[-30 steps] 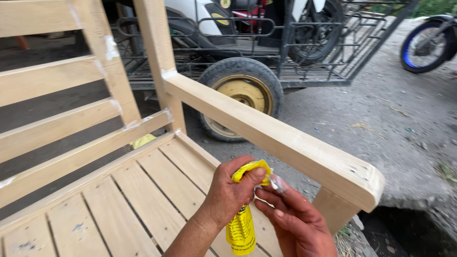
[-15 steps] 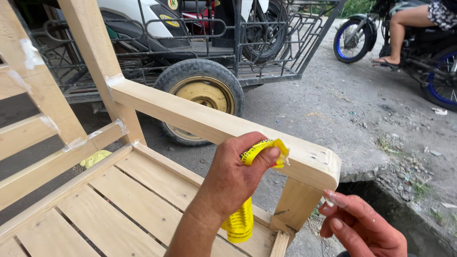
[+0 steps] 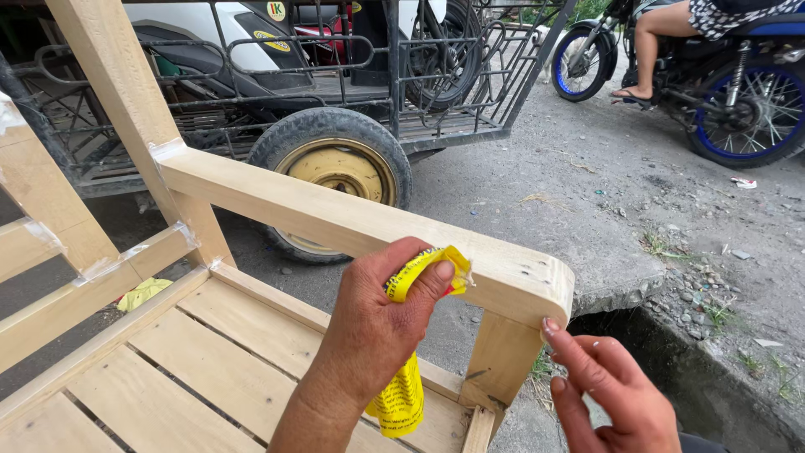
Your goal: The person applies wood glue from a yellow tube to the joints of a wooden chair frame. They squeeze glue onto the intersections of the backrest slats and side rails, then spread it with their finger. The person continues along the frame, gluing the armrest joints and seat frame connections.
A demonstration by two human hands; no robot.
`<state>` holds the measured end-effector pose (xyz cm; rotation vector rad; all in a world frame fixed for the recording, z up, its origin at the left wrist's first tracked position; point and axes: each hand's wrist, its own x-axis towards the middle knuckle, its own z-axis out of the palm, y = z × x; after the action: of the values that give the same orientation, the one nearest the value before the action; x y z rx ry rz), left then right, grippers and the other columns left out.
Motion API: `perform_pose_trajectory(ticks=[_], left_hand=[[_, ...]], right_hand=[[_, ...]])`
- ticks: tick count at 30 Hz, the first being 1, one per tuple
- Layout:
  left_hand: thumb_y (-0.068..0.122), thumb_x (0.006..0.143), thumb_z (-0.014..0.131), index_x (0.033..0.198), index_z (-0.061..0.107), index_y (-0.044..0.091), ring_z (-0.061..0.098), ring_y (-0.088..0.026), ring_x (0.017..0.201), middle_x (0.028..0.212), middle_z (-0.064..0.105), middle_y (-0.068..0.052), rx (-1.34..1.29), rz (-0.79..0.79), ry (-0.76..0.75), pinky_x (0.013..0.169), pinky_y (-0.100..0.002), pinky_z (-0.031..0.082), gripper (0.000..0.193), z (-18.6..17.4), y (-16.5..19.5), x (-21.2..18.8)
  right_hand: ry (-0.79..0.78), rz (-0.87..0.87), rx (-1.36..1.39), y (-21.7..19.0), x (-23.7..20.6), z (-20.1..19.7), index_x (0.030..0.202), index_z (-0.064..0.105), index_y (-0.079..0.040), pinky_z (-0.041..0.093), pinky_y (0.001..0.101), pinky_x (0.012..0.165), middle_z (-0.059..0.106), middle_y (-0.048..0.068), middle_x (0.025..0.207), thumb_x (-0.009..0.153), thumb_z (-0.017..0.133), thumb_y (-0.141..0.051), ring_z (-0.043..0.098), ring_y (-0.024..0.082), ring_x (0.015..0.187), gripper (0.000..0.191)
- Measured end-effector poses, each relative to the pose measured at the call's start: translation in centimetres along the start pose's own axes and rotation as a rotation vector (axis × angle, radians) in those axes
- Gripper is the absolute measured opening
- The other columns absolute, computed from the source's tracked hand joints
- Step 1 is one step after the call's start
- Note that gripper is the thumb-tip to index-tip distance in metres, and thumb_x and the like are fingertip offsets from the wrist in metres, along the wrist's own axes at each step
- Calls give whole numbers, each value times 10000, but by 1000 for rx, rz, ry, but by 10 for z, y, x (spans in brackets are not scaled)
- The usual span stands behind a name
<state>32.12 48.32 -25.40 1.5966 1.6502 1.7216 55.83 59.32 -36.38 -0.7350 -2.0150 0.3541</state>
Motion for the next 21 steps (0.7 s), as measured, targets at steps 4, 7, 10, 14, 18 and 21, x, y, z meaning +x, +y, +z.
perform_pose_trajectory(ticks=[4, 7, 10, 14, 18, 21], left_hand=[[364, 973, 660, 933, 732, 56, 655, -103, 683, 729, 711, -54, 40, 62, 0, 623, -300, 536, 319, 8, -9, -2], [368, 966, 664, 941, 733, 57, 706, -142, 703, 758, 740, -74, 63, 79, 19, 649, -315, 556, 319, 16, -12, -5], [361, 974, 659, 922, 726, 53, 715, -172, 703, 756, 754, -77, 19, 61, 4, 643, -325, 559, 319, 21, -11, -2], [307, 957, 672, 929, 700, 37, 733, -174, 693, 757, 735, -93, 38, 89, 25, 636, -326, 557, 273, 33, -7, 0], [302, 949, 685, 932, 702, 41, 720, -180, 666, 734, 727, -107, 53, 77, 2, 620, -333, 553, 263, 35, -12, 5], [309, 972, 666, 920, 699, 42, 730, -164, 697, 754, 743, -91, 38, 73, -24, 627, -330, 558, 274, 31, -22, 9]], right_hand=[[-25, -100, -508, 17, -5, 12, 1413, 639, -309, 594, 339, 756, 715, 79, 1109, 807, 743, -173, 719, 163, 740, 629], [-81, -101, -650, 25, -10, 12, 1475, 574, -339, 587, 361, 735, 708, 62, 1107, 788, 737, -208, 696, 167, 681, 719], [-158, -48, -682, 24, -8, 9, 1471, 532, -380, 588, 358, 731, 704, 33, 1060, 793, 727, -193, 705, 164, 689, 730], [-175, -42, -580, 12, -4, 2, 1470, 580, -395, 583, 381, 690, 707, 38, 1007, 765, 752, -169, 712, 206, 673, 759], [-197, -82, -460, 1, 5, 7, 1426, 656, -430, 582, 359, 698, 714, 16, 966, 786, 731, -166, 718, 187, 690, 696], [-143, -100, -351, -3, 7, 10, 1384, 655, -362, 576, 359, 625, 711, 49, 933, 761, 737, -148, 717, 207, 650, 664]])
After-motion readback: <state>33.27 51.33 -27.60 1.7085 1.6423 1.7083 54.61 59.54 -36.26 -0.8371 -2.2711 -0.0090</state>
